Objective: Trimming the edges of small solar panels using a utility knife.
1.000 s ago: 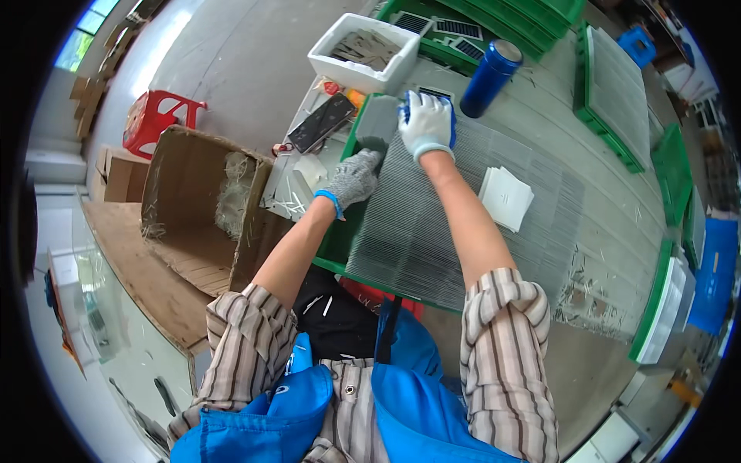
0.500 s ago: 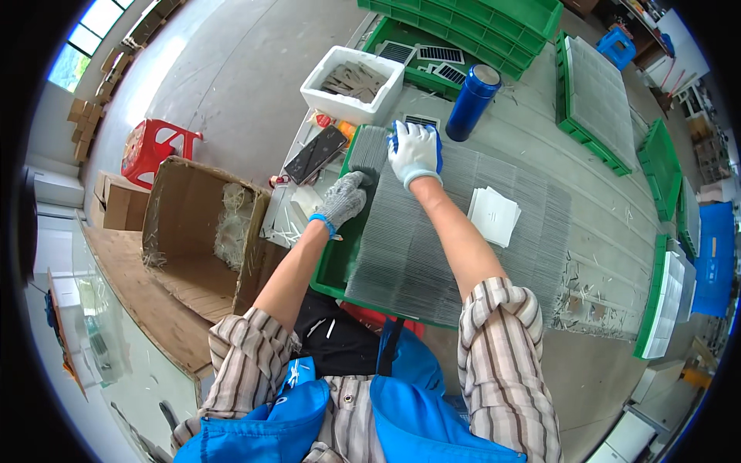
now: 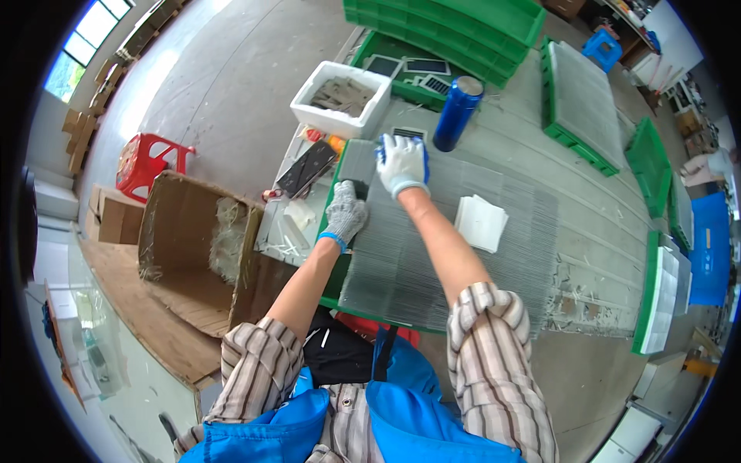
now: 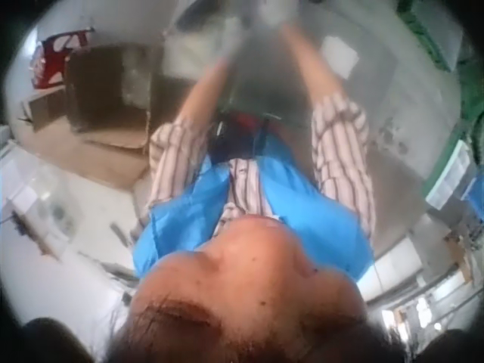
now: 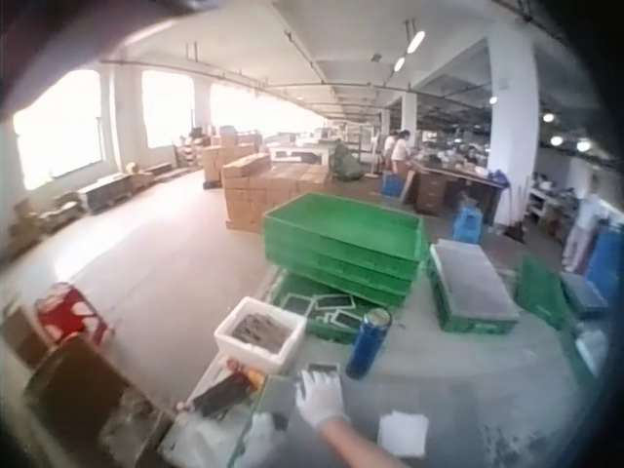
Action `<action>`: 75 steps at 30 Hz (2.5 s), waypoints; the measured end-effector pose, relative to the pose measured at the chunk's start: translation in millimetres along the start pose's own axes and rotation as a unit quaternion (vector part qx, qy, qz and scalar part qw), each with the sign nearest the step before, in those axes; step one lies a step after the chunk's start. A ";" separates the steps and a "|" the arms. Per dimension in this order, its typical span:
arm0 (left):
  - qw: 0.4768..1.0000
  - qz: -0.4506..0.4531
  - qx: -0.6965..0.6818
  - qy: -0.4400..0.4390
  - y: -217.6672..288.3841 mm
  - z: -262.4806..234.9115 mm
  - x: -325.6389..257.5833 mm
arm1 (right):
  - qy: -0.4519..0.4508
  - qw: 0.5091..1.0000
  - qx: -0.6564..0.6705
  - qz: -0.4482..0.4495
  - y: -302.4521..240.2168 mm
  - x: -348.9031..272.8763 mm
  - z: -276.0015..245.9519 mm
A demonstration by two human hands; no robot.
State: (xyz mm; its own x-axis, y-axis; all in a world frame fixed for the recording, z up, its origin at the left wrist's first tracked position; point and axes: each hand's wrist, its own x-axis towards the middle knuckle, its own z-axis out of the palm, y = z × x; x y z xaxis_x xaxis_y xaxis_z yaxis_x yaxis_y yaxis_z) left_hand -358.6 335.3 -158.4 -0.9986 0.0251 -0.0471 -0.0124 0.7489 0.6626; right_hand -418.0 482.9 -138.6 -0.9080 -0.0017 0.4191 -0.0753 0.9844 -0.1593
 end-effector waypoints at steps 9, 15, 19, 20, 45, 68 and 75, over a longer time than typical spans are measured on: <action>0.960 0.277 -0.032 0.035 -34.2 -75.6 -155.0 | -0.083 0.996 -0.020 0.025 0.5 -25.9 -35.8; 0.966 0.246 -0.060 0.048 -87.3 -126.5 -276.3 | -0.007 0.866 0.448 -0.222 -108.0 -176.2 -125.2; 0.957 0.282 -0.062 0.040 -74.5 -126.4 -294.4 | -0.186 0.828 0.492 -0.195 -127.4 -304.3 -143.2; 0.959 0.273 -0.074 0.033 -70.8 -130.4 -298.5 | -0.168 0.834 0.499 -0.166 -132.9 -321.6 -134.1; 0.896 -0.295 0.075 0.324 -125.7 -164.5 -612.3 | -0.413 0.726 0.524 -0.165 -237.9 -315.7 -86.6; 0.695 -0.300 -0.293 0.584 -393.6 -589.1 -704.6 | -0.610 0.511 0.552 -0.249 -870.5 -145.1 -155.6; 0.658 -0.204 -0.451 0.567 -531.2 -706.5 -561.1 | -0.582 0.575 0.529 -0.225 -1080.3 -172.6 -110.8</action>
State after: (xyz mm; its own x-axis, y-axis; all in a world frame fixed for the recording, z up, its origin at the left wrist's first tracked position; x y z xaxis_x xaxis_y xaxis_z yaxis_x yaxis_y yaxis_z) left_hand 171.6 -544.5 44.2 -0.2926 -0.9499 -0.1101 0.1929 -0.1715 0.9661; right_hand -134.2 -560.6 60.1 -0.3136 -0.9370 -0.1540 -0.0598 0.1814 -0.9816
